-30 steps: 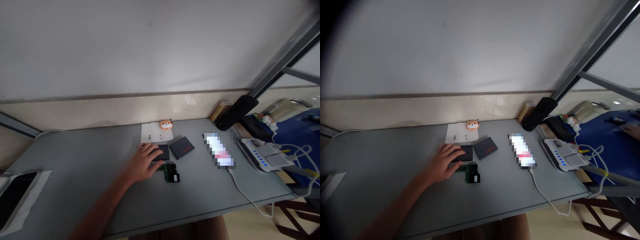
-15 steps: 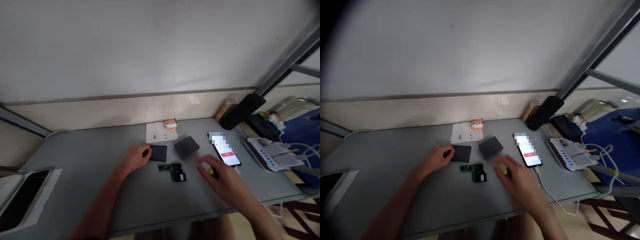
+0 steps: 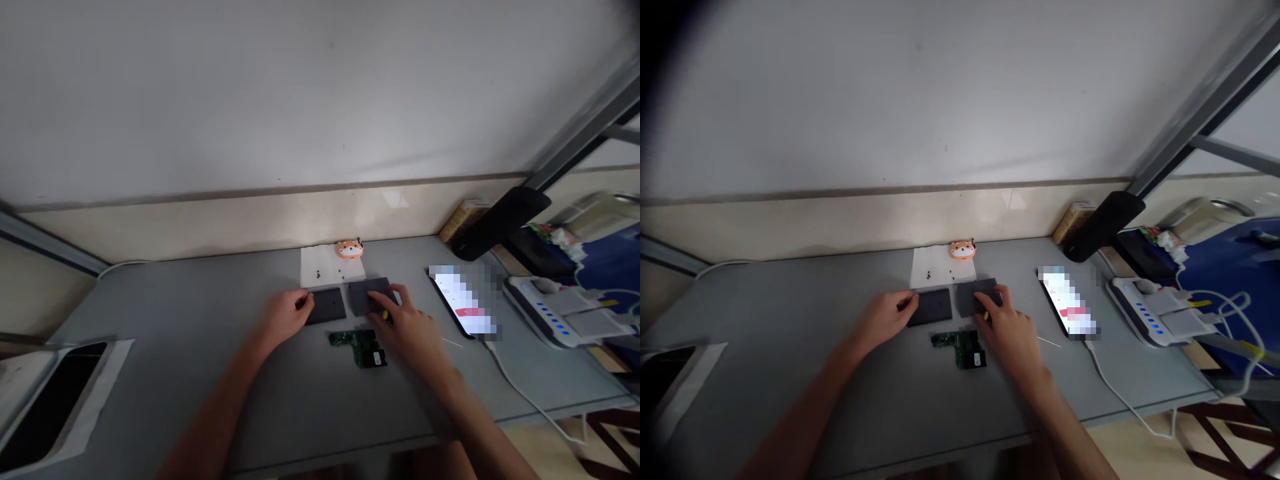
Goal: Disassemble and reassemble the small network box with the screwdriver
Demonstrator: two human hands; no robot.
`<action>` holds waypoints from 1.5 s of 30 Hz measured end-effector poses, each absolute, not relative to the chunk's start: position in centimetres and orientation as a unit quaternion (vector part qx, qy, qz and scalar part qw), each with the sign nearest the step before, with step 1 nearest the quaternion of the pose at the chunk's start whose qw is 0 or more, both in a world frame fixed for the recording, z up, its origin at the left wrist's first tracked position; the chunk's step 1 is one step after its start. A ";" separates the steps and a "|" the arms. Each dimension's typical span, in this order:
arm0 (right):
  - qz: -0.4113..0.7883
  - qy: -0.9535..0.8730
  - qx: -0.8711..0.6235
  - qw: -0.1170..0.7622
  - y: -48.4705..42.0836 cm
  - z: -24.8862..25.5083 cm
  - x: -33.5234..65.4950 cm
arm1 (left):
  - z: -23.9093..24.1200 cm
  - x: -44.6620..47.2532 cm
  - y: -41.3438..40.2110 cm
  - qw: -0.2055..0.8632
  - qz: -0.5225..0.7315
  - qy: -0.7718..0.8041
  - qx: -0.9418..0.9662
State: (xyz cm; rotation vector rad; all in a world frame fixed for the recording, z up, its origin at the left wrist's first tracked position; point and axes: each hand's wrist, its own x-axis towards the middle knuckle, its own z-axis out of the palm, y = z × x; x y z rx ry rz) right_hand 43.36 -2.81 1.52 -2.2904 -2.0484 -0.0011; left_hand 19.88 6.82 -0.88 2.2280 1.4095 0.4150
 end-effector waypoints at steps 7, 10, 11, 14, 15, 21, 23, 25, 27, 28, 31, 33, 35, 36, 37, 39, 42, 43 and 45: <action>-0.019 -0.708 -0.693 0.134 -6.4 -0.1 43.5 | -1.0 20.0 6.9 0.266 0.160 0.504 0.806; 0.025 -0.762 -0.630 0.147 -8.6 -1.2 43.5 | -0.9 19.6 7.3 0.278 0.175 0.511 0.795; 0.036 -0.771 -0.620 0.142 -9.0 -1.4 43.4 | -0.8 19.3 7.4 0.273 0.184 0.520 0.788; 0.061 -0.778 -0.614 0.118 -9.3 -1.4 43.4 | -0.6 18.6 7.6 0.237 0.198 0.535 0.787; 0.070 -0.779 -0.613 0.110 -9.2 -1.3 43.4 | -0.5 18.4 7.6 0.226 0.193 0.527 0.796; 0.105 -0.827 -0.548 0.068 -7.3 0.5 43.9 | -1.4 18.6 7.5 0.200 0.155 0.497 0.830; 0.092 -0.845 -0.521 0.078 -6.2 1.3 44.2 | -1.7 18.8 7.5 0.190 0.147 0.506 0.828; 0.059 -0.852 -0.507 0.117 -4.5 2.4 44.3 | -1.9 18.9 7.6 0.185 0.133 0.515 0.826; 0.014 -0.842 -0.512 0.169 -2.3 3.7 44.2 | -1.8 18.7 7.7 0.185 0.122 0.526 0.821; -0.006 -0.839 -0.511 0.186 -1.1 4.3 44.1 | -1.7 18.6 7.8 0.184 0.119 0.532 0.818; -0.052 -0.832 -0.505 0.224 2.2 5.3 43.8 | -1.3 18.2 8.1 0.182 0.113 0.546 0.810; -0.062 -0.829 -0.505 0.233 3.6 5.0 43.7 | -1.2 17.9 8.2 0.184 0.102 0.544 0.812; -0.051 -0.833 -0.505 0.220 4.0 4.1 43.7 | -1.2 17.7 8.3 0.182 0.094 0.537 0.818; -0.038 -0.839 -0.503 0.205 4.0 3.6 43.7 | -1.2 17.6 8.3 0.178 0.092 0.532 0.823; -0.022 -0.844 -0.502 0.188 3.8 3.1 43.6 | -1.2 17.6 8.2 0.172 0.091 0.526 0.828; 0.011 -0.851 -0.500 0.159 3.5 2.3 43.5 | -1.1 17.7 8.1 0.164 0.088 0.512 0.838; 0.042 -0.857 -0.496 0.134 3.2 1.8 43.1 | -1.2 17.8 8.0 0.161 0.085 0.492 0.851; 0.046 -0.859 -0.492 0.130 3.2 1.7 43.0 | -1.2 17.8 7.9 0.159 0.088 0.488 0.854; 0.048 -0.864 -0.485 0.128 3.3 1.5 42.7 | -1.3 17.7 7.9 0.153 0.096 0.481 0.858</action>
